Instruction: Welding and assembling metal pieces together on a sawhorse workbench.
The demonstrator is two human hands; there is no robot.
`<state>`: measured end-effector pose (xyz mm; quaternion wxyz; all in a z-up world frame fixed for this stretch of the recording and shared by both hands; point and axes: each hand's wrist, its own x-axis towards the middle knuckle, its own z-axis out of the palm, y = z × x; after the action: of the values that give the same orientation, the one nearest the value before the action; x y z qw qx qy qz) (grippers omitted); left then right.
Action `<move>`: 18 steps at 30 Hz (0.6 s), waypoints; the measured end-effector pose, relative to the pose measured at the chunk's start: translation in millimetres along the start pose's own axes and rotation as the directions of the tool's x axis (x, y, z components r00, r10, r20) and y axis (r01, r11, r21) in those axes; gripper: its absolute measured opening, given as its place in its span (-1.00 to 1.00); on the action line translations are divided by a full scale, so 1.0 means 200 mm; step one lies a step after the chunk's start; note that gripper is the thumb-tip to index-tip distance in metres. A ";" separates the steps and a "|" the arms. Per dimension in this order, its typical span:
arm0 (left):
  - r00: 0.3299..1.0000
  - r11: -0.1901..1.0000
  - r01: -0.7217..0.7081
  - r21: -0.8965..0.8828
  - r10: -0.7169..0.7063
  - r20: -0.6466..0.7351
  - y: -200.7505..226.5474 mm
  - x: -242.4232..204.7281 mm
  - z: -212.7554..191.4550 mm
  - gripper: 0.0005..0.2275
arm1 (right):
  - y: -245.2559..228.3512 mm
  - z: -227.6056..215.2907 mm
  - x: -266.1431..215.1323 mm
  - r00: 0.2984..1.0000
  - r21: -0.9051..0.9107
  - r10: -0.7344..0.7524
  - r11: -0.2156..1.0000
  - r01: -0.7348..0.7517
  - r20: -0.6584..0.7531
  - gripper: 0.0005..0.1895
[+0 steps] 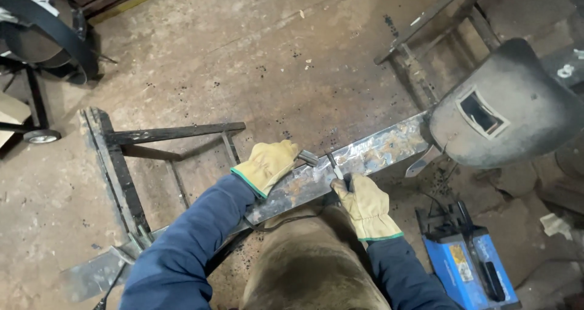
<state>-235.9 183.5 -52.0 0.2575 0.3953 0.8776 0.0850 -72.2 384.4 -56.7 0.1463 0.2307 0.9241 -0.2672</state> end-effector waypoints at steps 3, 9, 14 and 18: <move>0.995 0.996 -0.082 -0.029 0.080 -0.060 0.02 0.03 0.05 -0.80 | 0.00 0.03 0.00 0.994 0.066 -0.011 0.998 0.019 -0.108 -0.59; 0.986 0.990 -0.141 -0.007 0.140 -0.095 0.09 0.05 0.07 -0.82 | -0.03 0.03 -0.01 0.993 0.063 0.033 0.998 -0.026 -0.111 -0.61; 0.978 0.985 -0.167 -0.033 0.162 -0.129 0.12 0.07 0.05 -0.83 | -0.01 0.07 0.01 0.988 0.030 -0.003 1.000 0.007 -0.157 -0.60; 0.983 0.985 -0.163 -0.048 0.158 -0.091 0.14 0.09 0.02 -0.82 | -0.01 0.06 0.01 0.982 0.074 -0.027 0.996 0.041 -0.185 -0.61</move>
<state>-224.9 214.3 -53.1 0.2223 0.4533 0.8506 0.1470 -73.4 377.1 -67.5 0.0468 0.2442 0.9263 -0.2830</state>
